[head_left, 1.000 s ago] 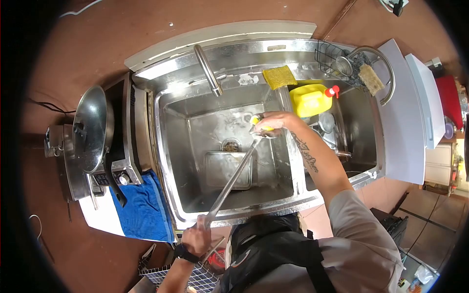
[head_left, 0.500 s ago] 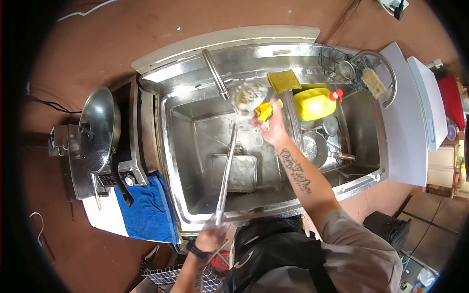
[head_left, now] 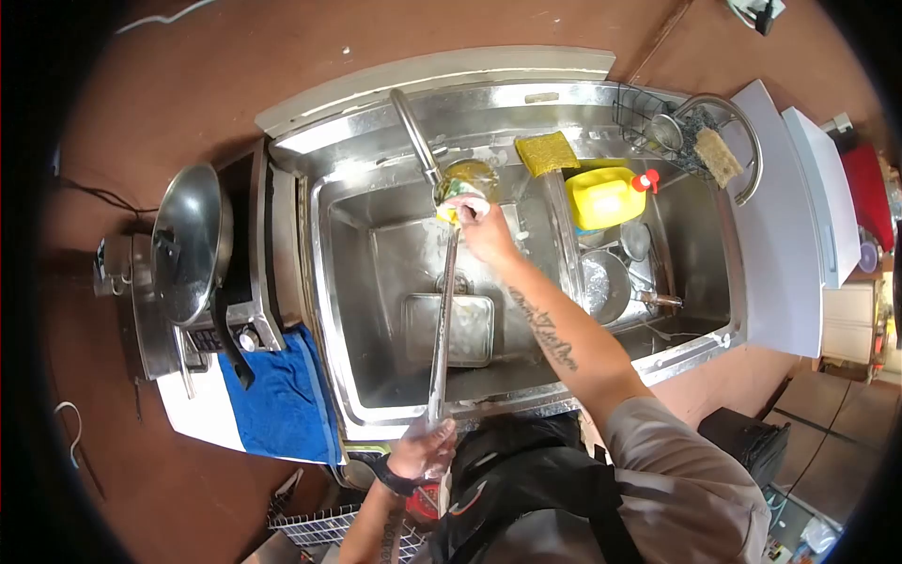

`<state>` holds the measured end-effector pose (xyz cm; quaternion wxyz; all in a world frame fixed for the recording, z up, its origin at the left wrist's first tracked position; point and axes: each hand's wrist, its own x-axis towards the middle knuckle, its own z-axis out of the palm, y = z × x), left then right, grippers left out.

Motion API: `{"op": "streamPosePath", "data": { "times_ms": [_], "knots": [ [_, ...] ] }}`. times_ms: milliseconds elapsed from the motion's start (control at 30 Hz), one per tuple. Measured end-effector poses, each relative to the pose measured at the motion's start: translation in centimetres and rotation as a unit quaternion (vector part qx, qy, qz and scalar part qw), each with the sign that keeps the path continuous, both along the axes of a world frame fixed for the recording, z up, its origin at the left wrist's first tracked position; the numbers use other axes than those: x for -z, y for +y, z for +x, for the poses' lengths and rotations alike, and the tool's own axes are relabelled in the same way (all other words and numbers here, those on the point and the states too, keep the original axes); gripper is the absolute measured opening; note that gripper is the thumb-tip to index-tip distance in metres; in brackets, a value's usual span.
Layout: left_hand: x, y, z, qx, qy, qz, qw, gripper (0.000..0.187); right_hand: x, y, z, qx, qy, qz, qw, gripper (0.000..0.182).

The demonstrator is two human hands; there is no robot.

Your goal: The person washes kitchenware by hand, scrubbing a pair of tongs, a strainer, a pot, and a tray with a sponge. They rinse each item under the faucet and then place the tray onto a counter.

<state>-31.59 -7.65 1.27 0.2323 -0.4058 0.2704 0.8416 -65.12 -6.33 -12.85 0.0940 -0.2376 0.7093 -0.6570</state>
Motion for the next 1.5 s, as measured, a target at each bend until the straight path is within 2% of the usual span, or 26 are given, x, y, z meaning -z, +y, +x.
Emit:
{"op": "streamPosePath", "data": {
  "times_ms": [33,100,167,233,267,433,500,533,633,733,767,800,833,867,933,1033,1100,1133,1233,1300,1333,1367,1400,1433,1467,1500],
  "knots": [
    [0.3,0.4,0.7,-0.004,-0.001,0.001,1.0,0.016,0.7,0.3,-0.1,-0.004,-0.001,0.001,1.0,0.013],
    [1.5,0.8,1.5,0.022,0.01,-0.022,0.999,0.017,2.3,1.2,-1.8,-0.043,-0.155,-0.015,0.987,0.014],
    [1.8,1.4,0.7,0.026,-0.015,0.028,0.999,0.019,2.5,1.1,-1.1,0.028,-0.215,-0.075,0.973,0.014],
    [3.1,2.3,0.0,0.098,0.009,-0.061,0.993,0.023,2.6,-0.2,-0.2,0.211,-0.381,-0.274,0.858,0.025],
    [3.9,2.6,0.0,0.085,0.024,-0.091,0.992,0.027,2.8,0.6,0.7,0.189,-0.393,-0.23,0.87,0.042],
    [6.9,2.7,1.3,0.197,0.035,-0.184,0.962,0.028,3.2,1.5,2.1,0.23,-0.415,-0.086,0.876,0.049],
    [7.3,3.7,1.2,0.209,0.097,-0.385,0.894,0.019,3.5,1.4,2.8,0.207,-0.193,0.146,0.948,0.049],
    [7.2,3.8,1.2,0.217,0.107,-0.434,0.868,0.023,3.0,2.5,2.9,0.138,-0.214,0.235,0.938,0.053],
    [8.2,4.3,1.2,0.165,0.176,-0.58,0.779,0.028,4.2,2.2,3.0,0.105,-0.174,0.309,0.929,0.045],
    [8.4,4.1,-0.2,0.2,0.09,-0.537,0.814,0.033,5.5,3.3,8.1,0.027,-0.374,0.151,0.915,0.042],
    [8.4,3.8,-0.3,0.203,0.095,-0.537,0.813,0.033,4.6,3.2,10.4,0.031,-0.378,0.116,0.918,0.038],
    [8.6,3.4,-0.3,0.173,0.091,-0.487,0.851,0.028,2.0,2.7,11.7,0.024,-0.472,0.117,0.873,0.034],
    [8.7,3.1,-0.7,0.143,0.087,-0.434,0.885,0.024,1.8,2.4,12.0,0.031,-0.454,0.059,0.889,0.032],
    [5.6,3.0,-1.5,0.11,0.037,-0.276,0.954,0.017,2.2,2.5,10.4,0.028,-0.492,-0.013,0.87,0.031],
    [5.9,3.4,-1.0,0.1,0.042,-0.219,0.97,0.015,2.4,1.5,6.0,0.07,-0.557,-0.143,0.815,0.027],
    [6.7,3.8,-1.9,0.056,0.053,-0.163,0.984,0.016,-1.3,2.3,8.7,0.009,-0.611,-0.102,0.785,0.027],
    [7.8,3.8,-3.7,0.004,0.063,-0.14,0.988,0.017,-4.0,4.1,13.2,-0.02,-0.601,-0.122,0.789,0.025],
    [6.8,3.8,-4.8,0.007,0.036,-0.133,0.99,0.013,-5.1,5.3,14.4,-0.045,-0.593,-0.065,0.801,0.027],
    [8.0,5.7,-6.6,-0.024,0.142,0.051,0.988,0.014,-5.5,10.1,13.5,-0.07,-0.545,0.035,0.835,0.033],
    [9.4,8.2,-7.8,0.105,0.224,-0.015,0.969,0.023,-5.3,14.2,11.6,-0.122,-0.441,0.108,0.882,0.053],
    [7.3,8.6,-9.5,0.128,0.242,-0.021,0.962,0.036,-5.5,17.0,10.0,-0.136,-0.305,0.25,0.909,0.066],
    [7.8,8.2,-10.0,0.128,0.24,-0.016,0.962,0.036,-7.8,19.9,8.6,-0.146,-0.391,0.233,0.878,0.075],
    [8.9,7.0,-10.3,0.172,0.262,-0.072,0.947,0.04,-12.2,22.6,6.0,-0.203,-0.363,0.357,0.836,0.069],
    [10.3,5.5,-10.2,0.213,0.281,-0.13,0.927,0.045,-11.5,26.9,5.4,-0.213,-0.284,0.364,0.861,0.057],
    [13.3,4.1,-9.0,0.137,0.297,-0.193,0.925,0.042,-10.9,31.1,4.8,-0.216,-0.201,0.373,0.88,0.045],
    [15.7,1.7,-8.7,0.179,0.195,-0.335,0.904,0.031,-14.0,33.9,4.0,-0.194,-0.22,0.435,0.852,0.036]
  ]
}}
